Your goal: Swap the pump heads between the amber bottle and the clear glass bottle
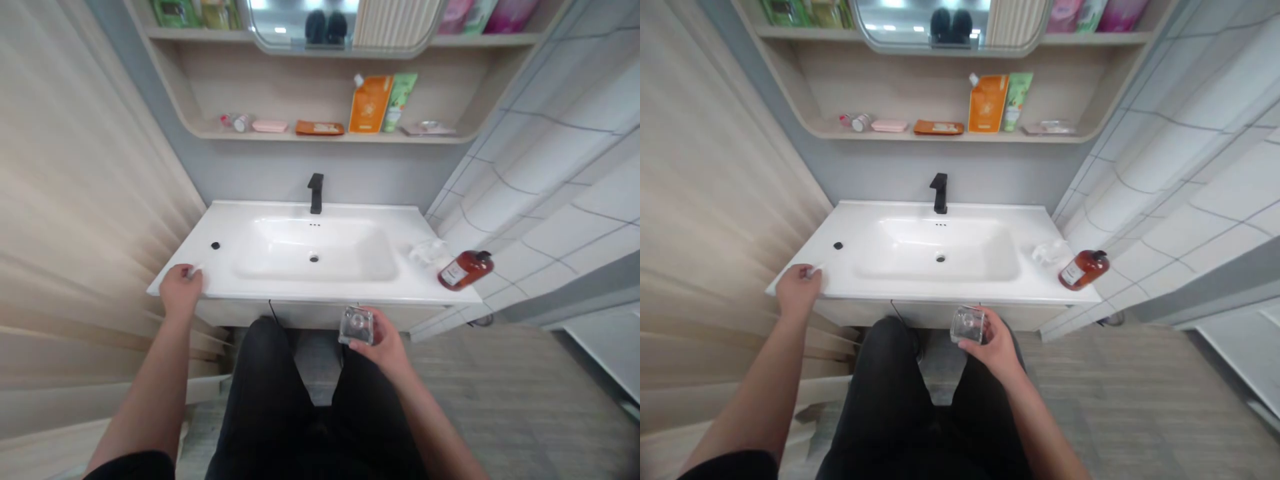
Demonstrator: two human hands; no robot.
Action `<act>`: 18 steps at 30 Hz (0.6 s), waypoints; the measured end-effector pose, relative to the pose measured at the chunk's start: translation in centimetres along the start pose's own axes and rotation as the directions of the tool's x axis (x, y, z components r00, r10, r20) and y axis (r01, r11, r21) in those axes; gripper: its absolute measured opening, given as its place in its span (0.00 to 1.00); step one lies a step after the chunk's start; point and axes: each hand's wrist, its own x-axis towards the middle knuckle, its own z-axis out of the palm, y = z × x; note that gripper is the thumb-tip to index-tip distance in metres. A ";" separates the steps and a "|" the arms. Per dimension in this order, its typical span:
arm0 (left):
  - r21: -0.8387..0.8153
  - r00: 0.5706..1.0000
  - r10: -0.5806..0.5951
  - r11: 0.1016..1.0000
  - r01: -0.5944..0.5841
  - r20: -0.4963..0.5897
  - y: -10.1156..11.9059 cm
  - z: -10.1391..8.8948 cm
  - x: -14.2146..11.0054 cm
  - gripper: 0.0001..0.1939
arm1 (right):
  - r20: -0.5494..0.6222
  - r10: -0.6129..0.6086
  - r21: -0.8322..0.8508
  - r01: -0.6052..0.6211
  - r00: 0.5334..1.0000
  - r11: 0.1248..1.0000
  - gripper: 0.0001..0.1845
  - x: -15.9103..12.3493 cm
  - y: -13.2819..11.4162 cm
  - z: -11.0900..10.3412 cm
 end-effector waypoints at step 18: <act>-0.795 0.560 0.683 0.603 -0.070 0.468 16.6 -1.3 -21.5 0.41 | 0.192 -0.030 0.181 -0.006 0.981 0.983 0.48 -1.2 -0.7 3.7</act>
